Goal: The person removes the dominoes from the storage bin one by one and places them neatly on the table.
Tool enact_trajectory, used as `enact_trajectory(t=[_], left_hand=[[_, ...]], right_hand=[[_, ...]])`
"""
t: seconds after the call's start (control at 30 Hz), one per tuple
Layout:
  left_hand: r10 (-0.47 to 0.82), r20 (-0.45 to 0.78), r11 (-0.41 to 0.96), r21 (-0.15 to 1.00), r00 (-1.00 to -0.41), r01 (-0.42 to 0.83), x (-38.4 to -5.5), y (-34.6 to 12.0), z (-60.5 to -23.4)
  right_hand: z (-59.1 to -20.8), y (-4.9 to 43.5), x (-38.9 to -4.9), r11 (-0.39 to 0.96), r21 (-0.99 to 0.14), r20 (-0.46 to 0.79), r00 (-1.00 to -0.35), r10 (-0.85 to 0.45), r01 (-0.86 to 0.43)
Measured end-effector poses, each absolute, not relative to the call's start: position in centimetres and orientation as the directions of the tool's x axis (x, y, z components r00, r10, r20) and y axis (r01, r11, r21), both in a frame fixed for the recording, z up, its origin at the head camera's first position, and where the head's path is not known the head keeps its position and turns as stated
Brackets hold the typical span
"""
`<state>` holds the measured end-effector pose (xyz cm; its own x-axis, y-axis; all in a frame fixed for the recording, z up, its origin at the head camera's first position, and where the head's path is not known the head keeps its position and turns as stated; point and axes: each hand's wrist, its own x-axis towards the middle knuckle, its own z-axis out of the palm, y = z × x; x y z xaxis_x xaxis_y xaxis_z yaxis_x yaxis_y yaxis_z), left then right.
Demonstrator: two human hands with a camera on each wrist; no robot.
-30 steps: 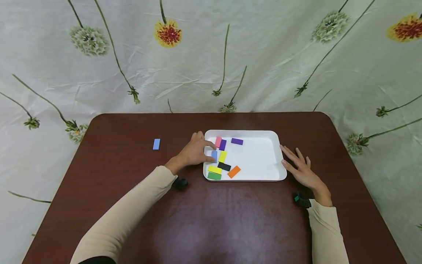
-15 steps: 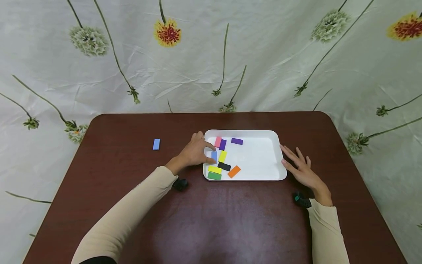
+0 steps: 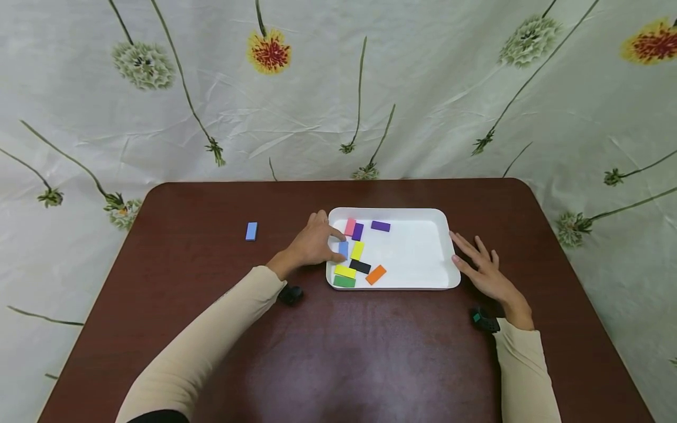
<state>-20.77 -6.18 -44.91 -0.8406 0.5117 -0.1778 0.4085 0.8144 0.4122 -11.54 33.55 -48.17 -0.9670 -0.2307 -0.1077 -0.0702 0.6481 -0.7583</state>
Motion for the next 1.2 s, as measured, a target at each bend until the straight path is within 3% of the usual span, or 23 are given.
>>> enact_trajectory(t=[0.4,0.67,1.2], left_hand=[[0.518,-0.152,0.81,0.403,-0.842,0.426,-21.0,-6.5,-44.8],[0.523,-0.061,0.785,0.423,-0.85,0.452,-21.5,-7.2,-43.2],[0.503,-0.024,0.784,0.435,-0.864,0.444,-22.6,-11.5,-40.6]], right_hand=[[-48.3,33.4,-11.5,0.653,-0.754,-0.113,-0.967,-0.227,-0.065],[-48.2,33.4,-11.5,0.657,-0.751,-0.119,-0.968,-0.221,-0.057],[-48.3,33.5,-11.5,0.656,-0.752,-0.112,-0.968,-0.226,-0.066]])
